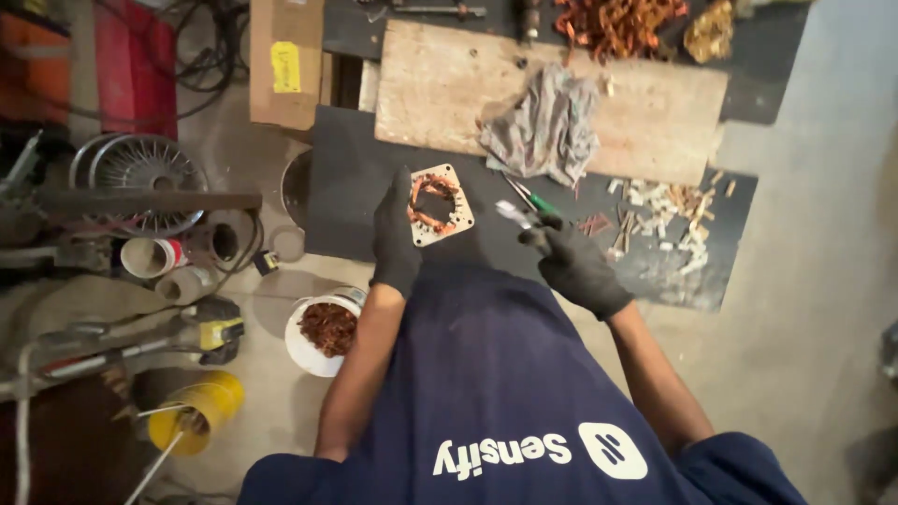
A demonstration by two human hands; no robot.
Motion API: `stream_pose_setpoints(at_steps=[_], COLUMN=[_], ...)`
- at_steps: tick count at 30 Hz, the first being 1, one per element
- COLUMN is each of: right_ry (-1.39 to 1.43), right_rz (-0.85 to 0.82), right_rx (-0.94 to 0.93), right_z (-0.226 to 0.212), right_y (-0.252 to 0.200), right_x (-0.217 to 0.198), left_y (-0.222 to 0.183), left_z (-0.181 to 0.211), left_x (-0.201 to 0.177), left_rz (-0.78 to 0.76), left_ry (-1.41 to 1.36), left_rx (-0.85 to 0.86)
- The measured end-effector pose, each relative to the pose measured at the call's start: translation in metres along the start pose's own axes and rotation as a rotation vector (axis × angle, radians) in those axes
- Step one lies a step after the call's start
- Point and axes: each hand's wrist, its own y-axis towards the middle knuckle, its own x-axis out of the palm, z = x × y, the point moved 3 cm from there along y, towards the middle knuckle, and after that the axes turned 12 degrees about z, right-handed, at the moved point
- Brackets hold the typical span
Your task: Disassembling an electric motor stator by removing copper windings and insulation using a screwdriver and pliers
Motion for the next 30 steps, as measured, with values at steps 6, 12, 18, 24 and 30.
stream_pose_setpoints(at_steps=[6, 12, 18, 24, 30], right_ry=[-0.431, -0.479, -0.418, -0.038, -0.050], right_rz=[0.208, 0.149, 0.039, -0.405, -0.371], right_rx=[-0.405, -0.549, -0.445, 0.087, 0.100], right_z=[-0.025, -0.051, -0.039, -0.032, 0.024], right_y=[-0.010, 0.001, -0.001, -0.009, -0.023], right_x=[0.019, 0.003, 0.021, 0.031, 0.092], left_y=[0.026, 0.152, 0.089, 0.100, 0.119], left_z=[-0.009, -0.161, -0.134, -0.133, -0.141], left_x=[-0.019, -0.029, -0.024, -0.020, 0.006], left_rz=[-0.940, -0.767, -0.442, 0.042, 0.234], left_ry=[-0.515, -0.549, -0.568, -0.529, 0.170], left_rx=[-0.947, -0.685, -0.659, -0.496, -0.307])
